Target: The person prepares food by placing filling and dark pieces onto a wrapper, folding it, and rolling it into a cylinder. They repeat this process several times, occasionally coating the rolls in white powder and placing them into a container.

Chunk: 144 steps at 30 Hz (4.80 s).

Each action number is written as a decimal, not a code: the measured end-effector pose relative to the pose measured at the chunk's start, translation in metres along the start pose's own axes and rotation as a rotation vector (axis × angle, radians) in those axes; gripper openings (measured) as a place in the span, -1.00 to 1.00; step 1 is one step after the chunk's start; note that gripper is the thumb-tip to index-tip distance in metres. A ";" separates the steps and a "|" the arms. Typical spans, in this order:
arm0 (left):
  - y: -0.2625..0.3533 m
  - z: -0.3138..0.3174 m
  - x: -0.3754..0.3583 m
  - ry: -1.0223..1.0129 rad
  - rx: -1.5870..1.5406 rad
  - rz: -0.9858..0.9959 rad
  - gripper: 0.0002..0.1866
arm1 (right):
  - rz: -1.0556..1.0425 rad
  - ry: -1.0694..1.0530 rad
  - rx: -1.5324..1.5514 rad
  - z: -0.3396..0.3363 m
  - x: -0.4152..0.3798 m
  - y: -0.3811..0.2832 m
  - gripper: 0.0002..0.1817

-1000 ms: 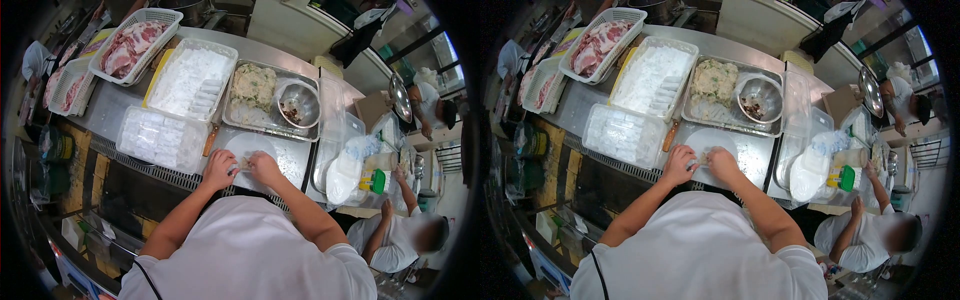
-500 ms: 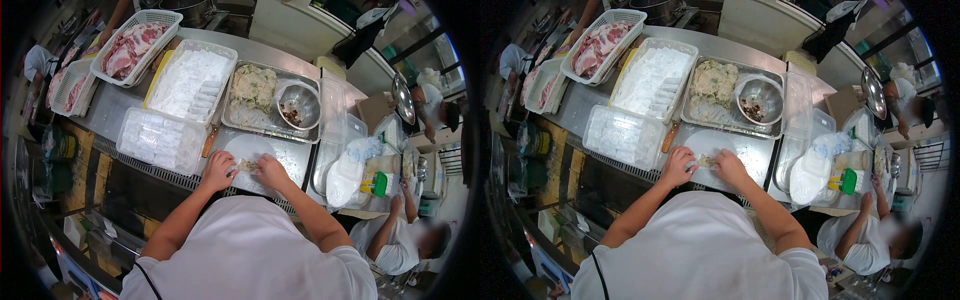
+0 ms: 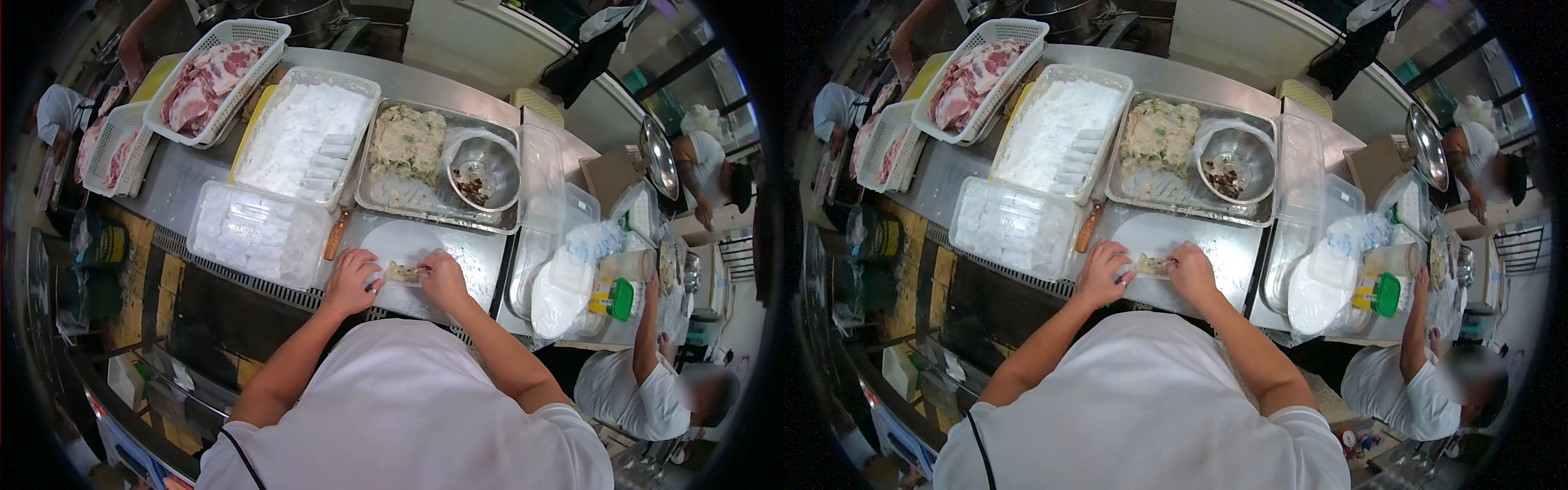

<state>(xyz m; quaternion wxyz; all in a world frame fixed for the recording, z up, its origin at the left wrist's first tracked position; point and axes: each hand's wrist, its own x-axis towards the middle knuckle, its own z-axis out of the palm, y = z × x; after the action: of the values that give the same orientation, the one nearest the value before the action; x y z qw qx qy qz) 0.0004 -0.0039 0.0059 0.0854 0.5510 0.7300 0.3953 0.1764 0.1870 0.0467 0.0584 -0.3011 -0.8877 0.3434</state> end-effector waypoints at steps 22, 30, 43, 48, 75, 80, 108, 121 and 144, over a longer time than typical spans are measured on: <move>0.001 -0.004 0.001 0.019 -0.023 -0.008 -0.72 | -0.478 -0.354 -0.593 -0.021 0.208 -0.022 -0.75; 0.002 -0.004 0.000 0.018 -0.030 -0.026 -0.73 | -0.222 -0.420 -0.431 -0.042 0.201 -0.013 -0.78; -0.001 -0.003 0.000 0.028 -0.030 0.016 -0.72 | 0.053 -0.564 -0.143 -0.037 0.200 -0.004 -0.64; -0.004 0.001 0.000 0.051 -0.042 0.031 -0.71 | -0.030 -0.480 -0.168 -0.065 0.173 -0.039 -0.67; -0.002 -0.002 0.003 -0.037 -0.023 -0.008 -0.61 | -0.228 -0.204 -0.140 -0.016 0.035 -0.039 -0.80; 0.000 0.000 0.002 -0.028 -0.021 -0.013 -0.58 | 0.036 0.202 -0.066 -0.126 0.106 -0.006 -0.76; 0.013 0.009 0.016 -0.043 0.063 -0.080 -0.56 | 0.170 -0.461 -0.344 -0.158 0.193 0.096 -0.50; 0.012 0.008 0.016 -0.032 0.051 -0.065 -0.55 | 0.242 -0.480 -0.159 -0.142 0.186 0.102 -0.47; 0.006 0.006 0.012 -0.048 0.033 -0.039 -0.58 | 0.380 0.048 -0.101 -0.109 0.185 0.047 -0.47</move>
<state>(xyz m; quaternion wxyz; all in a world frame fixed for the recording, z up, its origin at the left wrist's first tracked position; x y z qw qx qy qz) 0.0040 0.0098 0.0095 0.1014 0.5474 0.7448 0.3679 0.0833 0.3832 0.0799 -0.0014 -0.4738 -0.8294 0.2959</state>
